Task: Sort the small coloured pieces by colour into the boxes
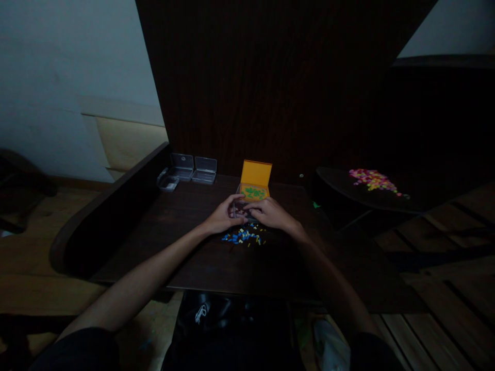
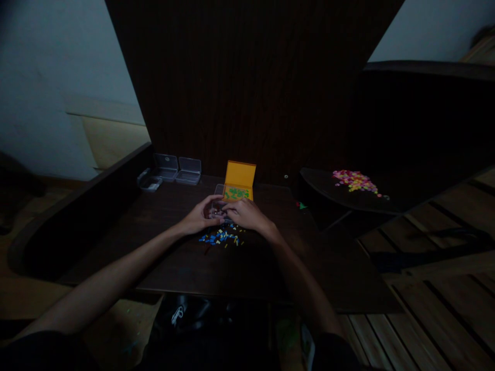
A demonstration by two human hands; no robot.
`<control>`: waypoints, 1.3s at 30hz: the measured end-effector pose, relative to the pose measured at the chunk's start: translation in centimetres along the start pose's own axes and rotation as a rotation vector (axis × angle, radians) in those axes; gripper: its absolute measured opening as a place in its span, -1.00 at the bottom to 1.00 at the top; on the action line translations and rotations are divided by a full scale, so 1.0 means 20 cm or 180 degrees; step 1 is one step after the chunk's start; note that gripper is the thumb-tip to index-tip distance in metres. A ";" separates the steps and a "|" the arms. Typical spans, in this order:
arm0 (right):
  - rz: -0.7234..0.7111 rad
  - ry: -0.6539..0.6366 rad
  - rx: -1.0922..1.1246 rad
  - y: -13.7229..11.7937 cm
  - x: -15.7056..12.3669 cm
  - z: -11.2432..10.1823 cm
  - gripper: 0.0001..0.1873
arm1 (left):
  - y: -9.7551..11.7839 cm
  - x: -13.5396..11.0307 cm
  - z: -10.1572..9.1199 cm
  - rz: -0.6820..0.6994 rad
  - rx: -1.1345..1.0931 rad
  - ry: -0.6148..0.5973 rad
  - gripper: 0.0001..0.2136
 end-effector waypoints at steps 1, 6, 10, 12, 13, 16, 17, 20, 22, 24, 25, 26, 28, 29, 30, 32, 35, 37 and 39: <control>0.0025 -0.0045 -0.0008 0.00 0.00 0.00 -0.68 | 0.00 0.00 0.00 0.0010 0.0003 0.0005 -0.33; 0.0065 -0.0205 -0.0155 0.00 -0.01 0.02 -0.66 | 0.01 0.00 -0.01 0.0049 0.0088 0.0036 -0.33; 0.0094 -0.0229 -0.0209 -0.01 0.00 0.03 -0.64 | 0.01 0.00 -0.01 0.0065 0.0106 0.0008 -0.34; 0.0076 -0.0139 -0.0196 -0.02 0.00 0.01 -0.64 | 0.01 0.00 -0.01 0.0044 0.0102 0.0014 -0.33; 0.0072 -0.0047 -0.0157 -0.02 0.00 0.00 -0.65 | 0.01 0.00 -0.01 0.0034 0.0098 0.0019 -0.33; 0.0029 0.0204 0.0106 -0.05 -0.02 -0.02 -0.71 | 0.01 0.01 -0.02 0.0062 0.0095 0.0031 -0.34; -0.0020 0.0221 0.0225 -0.06 -0.03 -0.02 -0.73 | 0.01 0.01 -0.03 0.0083 0.0103 0.0031 -0.34; -0.0309 0.0004 0.0567 -0.14 -0.06 0.01 -0.78 | 0.02 0.02 -0.04 0.0125 0.0117 0.0060 -0.33; -0.0525 -0.0292 0.0701 -0.20 -0.08 0.05 -0.79 | 0.02 0.02 -0.04 0.0096 0.0101 0.0106 -0.33; -0.0657 -0.0561 0.0697 -0.25 -0.10 0.10 -0.79 | 0.03 0.02 -0.05 0.0024 0.0099 0.0143 -0.34; -0.0688 -0.0640 0.0649 -0.26 -0.10 0.13 -0.79 | 0.02 0.01 -0.05 -0.0011 0.0106 0.0151 -0.34; -0.0702 -0.0681 0.0585 -0.26 -0.11 0.16 -0.80 | 0.02 0.01 -0.05 -0.0034 0.0116 0.0152 -0.33; -0.0732 -0.0719 0.0488 -0.27 -0.11 0.20 -0.81 | 0.02 0.01 -0.05 -0.0029 0.0127 0.0153 -0.33; -0.0747 -0.0742 0.0471 -0.26 -0.11 0.22 -0.80 | 0.02 0.01 -0.05 -0.0015 0.0129 0.0154 -0.33; -0.0764 -0.0766 0.0474 -0.26 -0.11 0.24 -0.80 | 0.02 0.01 -0.05 -0.0009 0.0133 0.0149 -0.33; -0.0797 -0.0818 0.0515 -0.25 -0.11 0.26 -0.81 | 0.02 0.01 -0.05 -0.0018 0.0153 0.0143 -0.32; -0.0808 -0.0909 0.0541 -0.25 -0.12 0.28 -0.83 | 0.02 0.01 -0.05 -0.0042 0.0195 0.0151 -0.33; -0.0782 -0.0961 0.0514 -0.24 -0.13 0.28 -0.85 | 0.02 0.01 -0.05 -0.0057 0.0209 0.0147 -0.33; -0.0765 -0.1011 0.0507 -0.24 -0.14 0.28 -0.86 | 0.02 0.01 -0.05 -0.0063 0.0207 0.0133 -0.32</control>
Point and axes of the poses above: each hand's wrist, its own x-axis towards the middle knuckle, its own z-axis out of the palm, y = z × x, the point moved 6 cm from there along x, towards the middle knuckle, and after that the axes turned 7 degrees about y, right-handed, at the moved point
